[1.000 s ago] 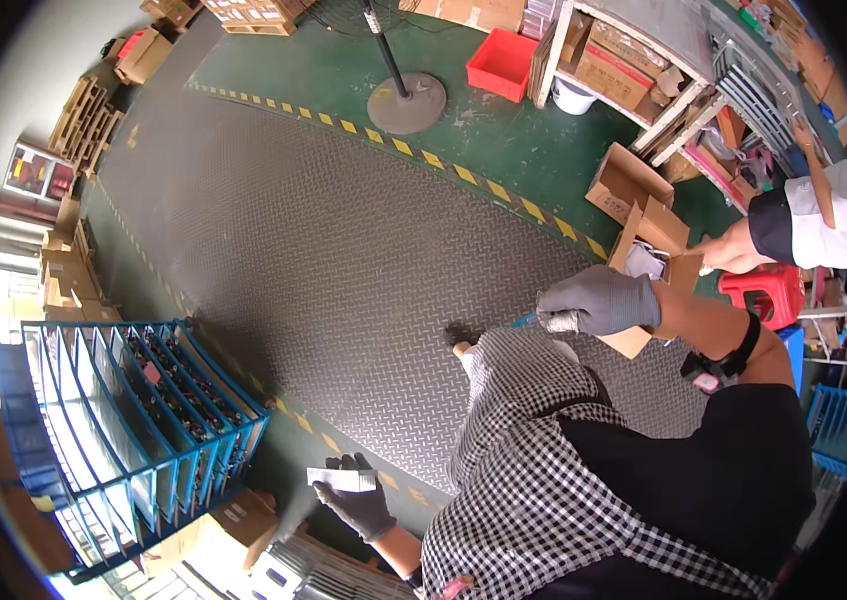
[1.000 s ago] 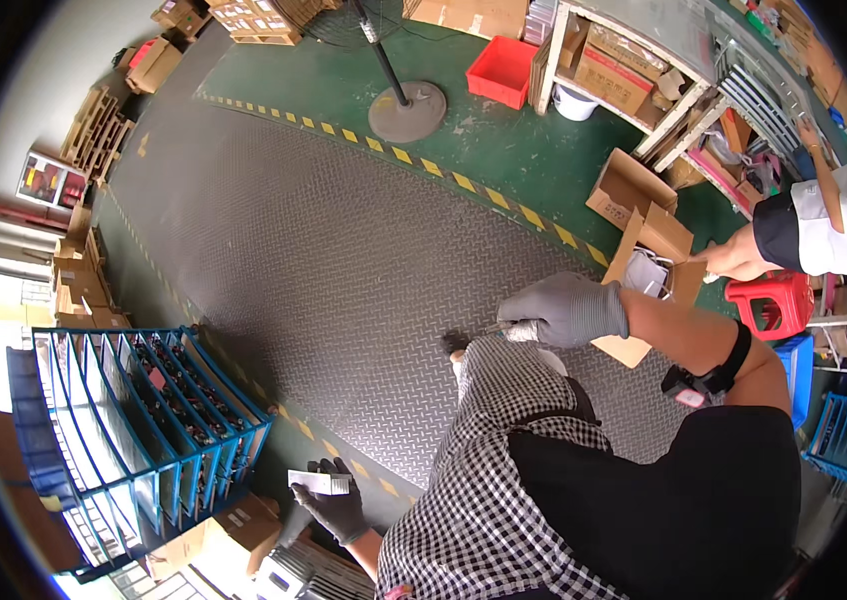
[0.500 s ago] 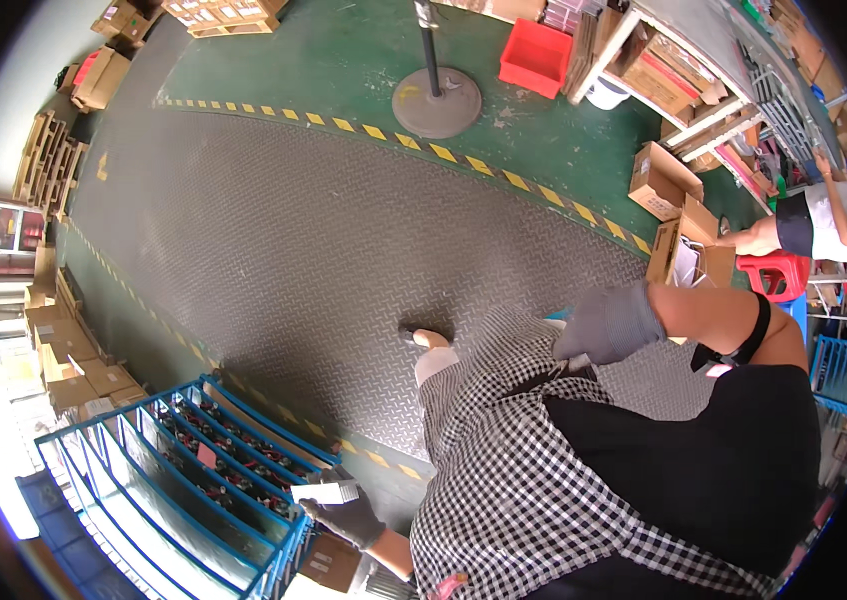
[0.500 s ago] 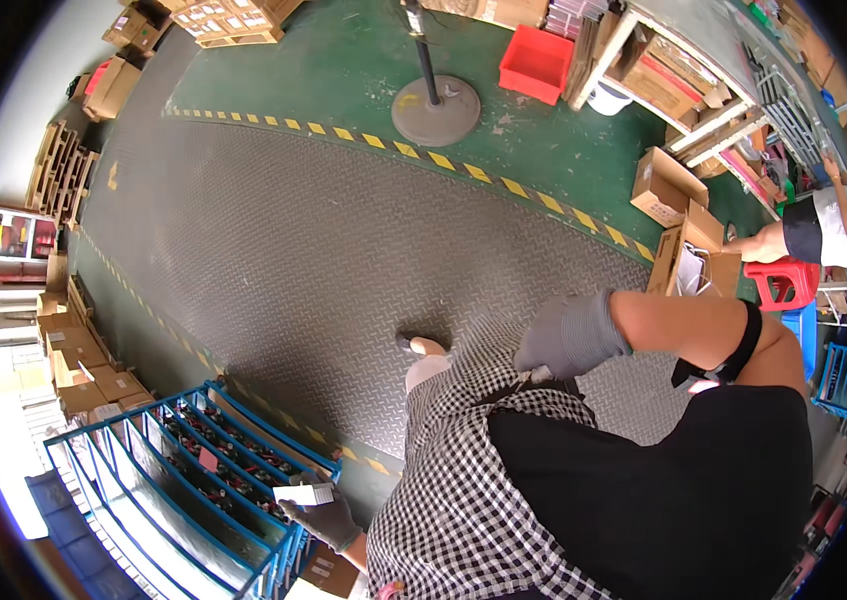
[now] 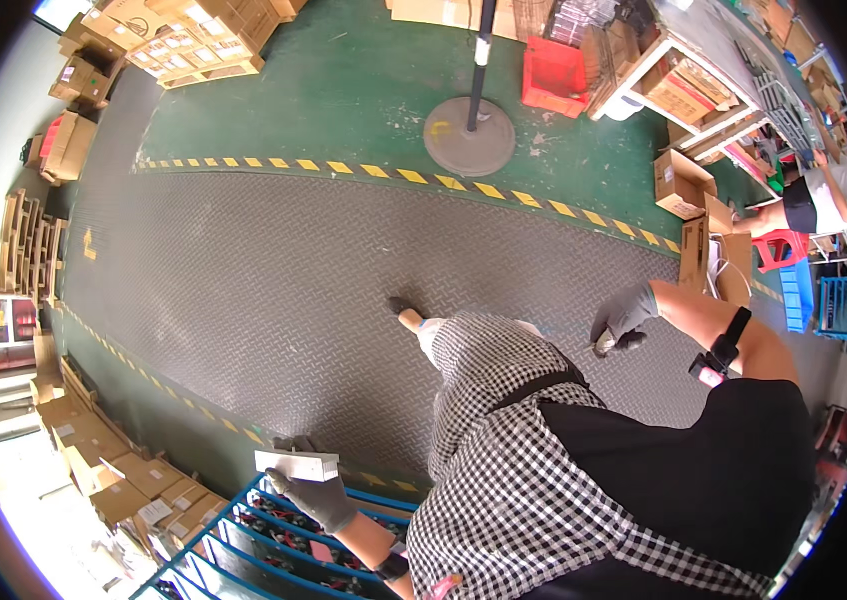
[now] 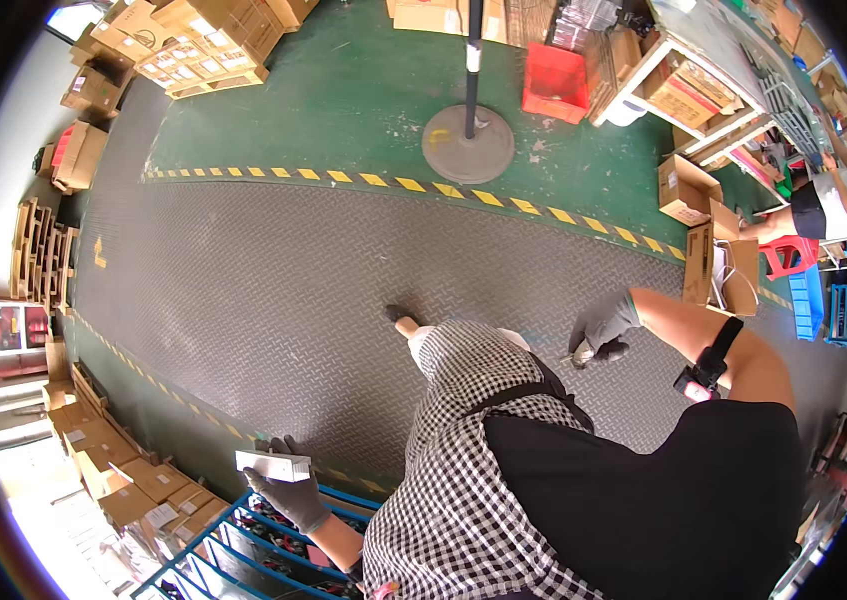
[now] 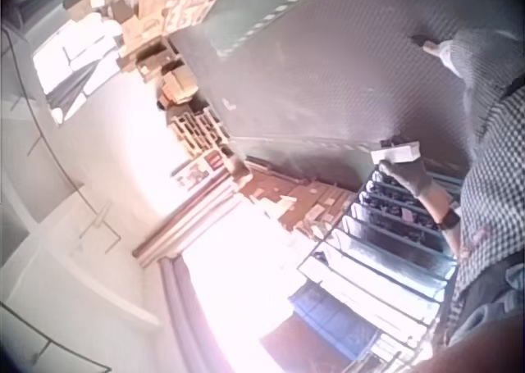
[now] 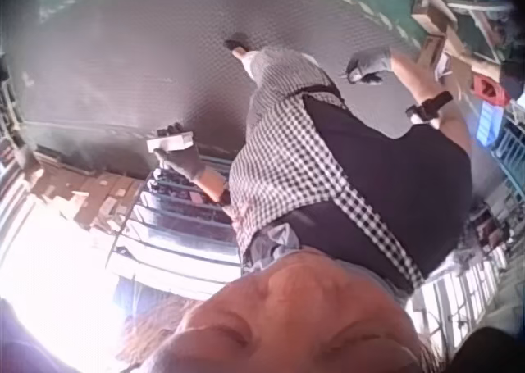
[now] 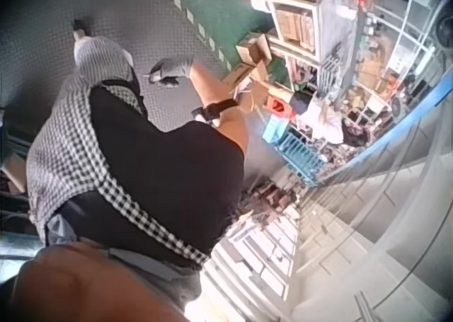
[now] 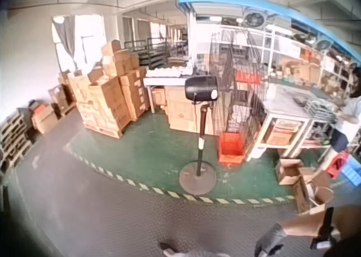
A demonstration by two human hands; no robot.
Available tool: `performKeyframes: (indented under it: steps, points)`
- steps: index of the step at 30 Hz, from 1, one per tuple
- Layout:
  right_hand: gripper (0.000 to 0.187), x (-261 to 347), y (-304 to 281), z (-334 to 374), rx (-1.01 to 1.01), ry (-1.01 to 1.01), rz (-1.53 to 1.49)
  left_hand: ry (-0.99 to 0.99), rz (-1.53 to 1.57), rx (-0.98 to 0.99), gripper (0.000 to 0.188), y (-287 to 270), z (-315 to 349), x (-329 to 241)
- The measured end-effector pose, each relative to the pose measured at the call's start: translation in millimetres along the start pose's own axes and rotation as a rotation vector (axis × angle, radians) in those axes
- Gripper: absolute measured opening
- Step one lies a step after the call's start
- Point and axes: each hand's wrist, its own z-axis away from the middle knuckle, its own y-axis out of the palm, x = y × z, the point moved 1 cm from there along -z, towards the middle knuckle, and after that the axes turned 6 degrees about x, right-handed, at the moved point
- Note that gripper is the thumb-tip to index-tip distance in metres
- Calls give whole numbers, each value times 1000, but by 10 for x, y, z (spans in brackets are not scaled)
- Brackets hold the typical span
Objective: Use a pneumatic screwdriver to fasten screws into metal panel components on a workbench.
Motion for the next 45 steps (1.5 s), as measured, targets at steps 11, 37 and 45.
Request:
performKeyframes:
  steps: [11, 37, 45]
  points:
    - [16, 2129, -596, -901, 158, -84, -257, -17, 38, -63, 48, -255, -2119, -1160]
    - [28, 5613, -3010, -1668, -597, -624, -448, -385, -94, 470, 46, 2253, -8614, -1716]
    - [33, 6175, -4922, -529, -1112, -927, -1232, -591, -37, 569, 52, 4510, -10068, -1103]
